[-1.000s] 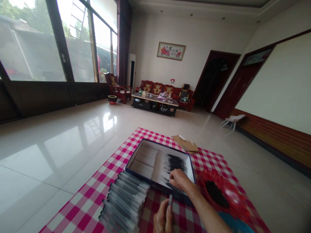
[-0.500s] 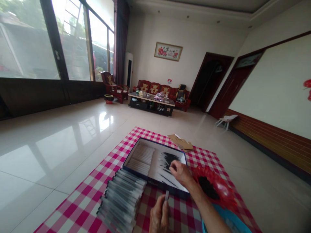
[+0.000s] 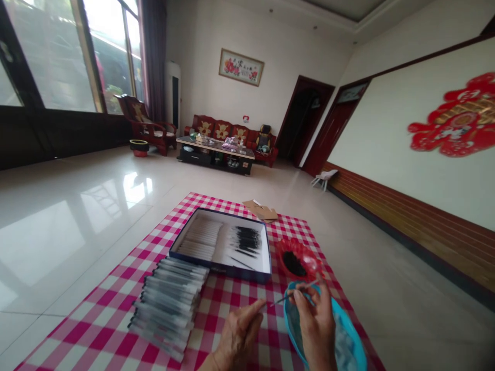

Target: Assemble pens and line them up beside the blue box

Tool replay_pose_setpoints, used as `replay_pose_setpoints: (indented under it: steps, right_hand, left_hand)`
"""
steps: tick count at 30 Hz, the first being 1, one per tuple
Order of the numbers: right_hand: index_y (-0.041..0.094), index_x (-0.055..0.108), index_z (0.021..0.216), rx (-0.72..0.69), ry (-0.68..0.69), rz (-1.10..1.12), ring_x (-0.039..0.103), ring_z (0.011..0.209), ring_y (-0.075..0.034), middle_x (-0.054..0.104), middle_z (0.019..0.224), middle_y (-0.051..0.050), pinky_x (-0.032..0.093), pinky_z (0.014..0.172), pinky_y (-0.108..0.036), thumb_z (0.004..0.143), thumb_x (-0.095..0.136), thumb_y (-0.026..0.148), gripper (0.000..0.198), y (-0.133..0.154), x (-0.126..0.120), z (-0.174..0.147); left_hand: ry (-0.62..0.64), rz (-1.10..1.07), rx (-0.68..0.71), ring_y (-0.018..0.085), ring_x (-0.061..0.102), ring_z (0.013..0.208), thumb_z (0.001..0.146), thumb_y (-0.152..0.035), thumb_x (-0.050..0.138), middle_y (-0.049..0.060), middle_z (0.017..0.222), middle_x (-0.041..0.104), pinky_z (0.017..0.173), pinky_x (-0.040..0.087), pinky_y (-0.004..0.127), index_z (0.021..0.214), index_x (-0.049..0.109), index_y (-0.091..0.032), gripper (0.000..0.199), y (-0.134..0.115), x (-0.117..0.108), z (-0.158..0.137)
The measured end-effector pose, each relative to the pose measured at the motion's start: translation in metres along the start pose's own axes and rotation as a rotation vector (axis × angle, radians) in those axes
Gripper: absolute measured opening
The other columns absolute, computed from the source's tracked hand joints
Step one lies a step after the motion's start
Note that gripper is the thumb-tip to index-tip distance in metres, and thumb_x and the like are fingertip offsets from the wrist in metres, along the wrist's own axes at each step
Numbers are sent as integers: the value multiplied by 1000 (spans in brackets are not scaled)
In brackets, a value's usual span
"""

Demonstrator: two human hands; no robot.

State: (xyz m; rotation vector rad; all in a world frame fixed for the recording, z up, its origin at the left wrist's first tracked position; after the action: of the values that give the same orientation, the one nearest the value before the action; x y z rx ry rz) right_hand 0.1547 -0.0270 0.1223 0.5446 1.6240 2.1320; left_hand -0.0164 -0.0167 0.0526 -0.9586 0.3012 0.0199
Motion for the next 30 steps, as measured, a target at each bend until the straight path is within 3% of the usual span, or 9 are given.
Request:
replay_pose_setpoints:
  steps: [4, 12, 17, 20, 23, 30]
  right_hand:
    - [31, 30, 142, 18, -46, 7, 66, 79, -19, 61, 94, -1, 56, 72, -31, 76, 68, 40, 77, -13, -14, -11]
    - [30, 33, 140, 21, 6, 24, 66, 82, -19, 64, 94, -2, 55, 77, -35, 78, 66, 38, 70, -25, -9, -24]
    - [21, 56, 117, 63, -93, 35, 68, 82, -21, 68, 94, -5, 57, 75, -35, 76, 66, 45, 47, -30, -12, -28]
    - [18, 62, 105, 111, -95, 27, 68, 86, -24, 71, 97, -8, 57, 76, -35, 74, 66, 49, 45, -37, -9, -31]
    - [17, 61, 107, 124, -59, 15, 69, 85, -24, 72, 92, -7, 57, 76, -34, 73, 67, 49, 47, -43, -1, -37]
    - [18, 64, 83, 13, 34, -119, 68, 74, -20, 70, 78, -5, 56, 69, -29, 79, 62, 46, 29, -49, 24, -55]
  left_hand:
    - [55, 42, 35, 16, 65, 67, 94, -24, 40, 7, 83, 71, 62, 51, 24, 127, 55, -24, 36, -3, 5, -3]
    - [121, 158, 62, 14, 65, 67, 95, -20, 36, 5, 85, 70, 61, 49, 20, 125, 54, -24, 35, -10, 4, -5]
    - [123, 384, 184, 15, 61, 62, 95, -20, 34, 4, 75, 63, 55, 47, 22, 121, 56, -22, 34, -18, -2, -2]
    - [89, 470, 213, 16, 58, 64, 95, -20, 35, 4, 74, 61, 57, 46, 24, 117, 58, -22, 32, -23, -3, 1]
    - [7, 491, 195, 15, 57, 65, 96, -21, 38, 3, 74, 61, 60, 46, 24, 110, 61, -21, 27, -22, -5, 3]
    - [-44, 566, 201, 15, 56, 64, 95, -23, 43, 3, 74, 63, 68, 43, 30, 110, 62, -21, 24, -14, -5, 0]
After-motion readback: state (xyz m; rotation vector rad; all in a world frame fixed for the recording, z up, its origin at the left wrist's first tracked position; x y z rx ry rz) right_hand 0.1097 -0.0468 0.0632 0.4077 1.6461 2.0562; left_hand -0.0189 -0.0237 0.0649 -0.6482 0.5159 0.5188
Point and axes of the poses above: each hand's wrist, its own z-axis towards the middle knuckle, its own x-axis out of the palm, y = z × x, the point moved 4 cm from there along z, towards the middle knuckle
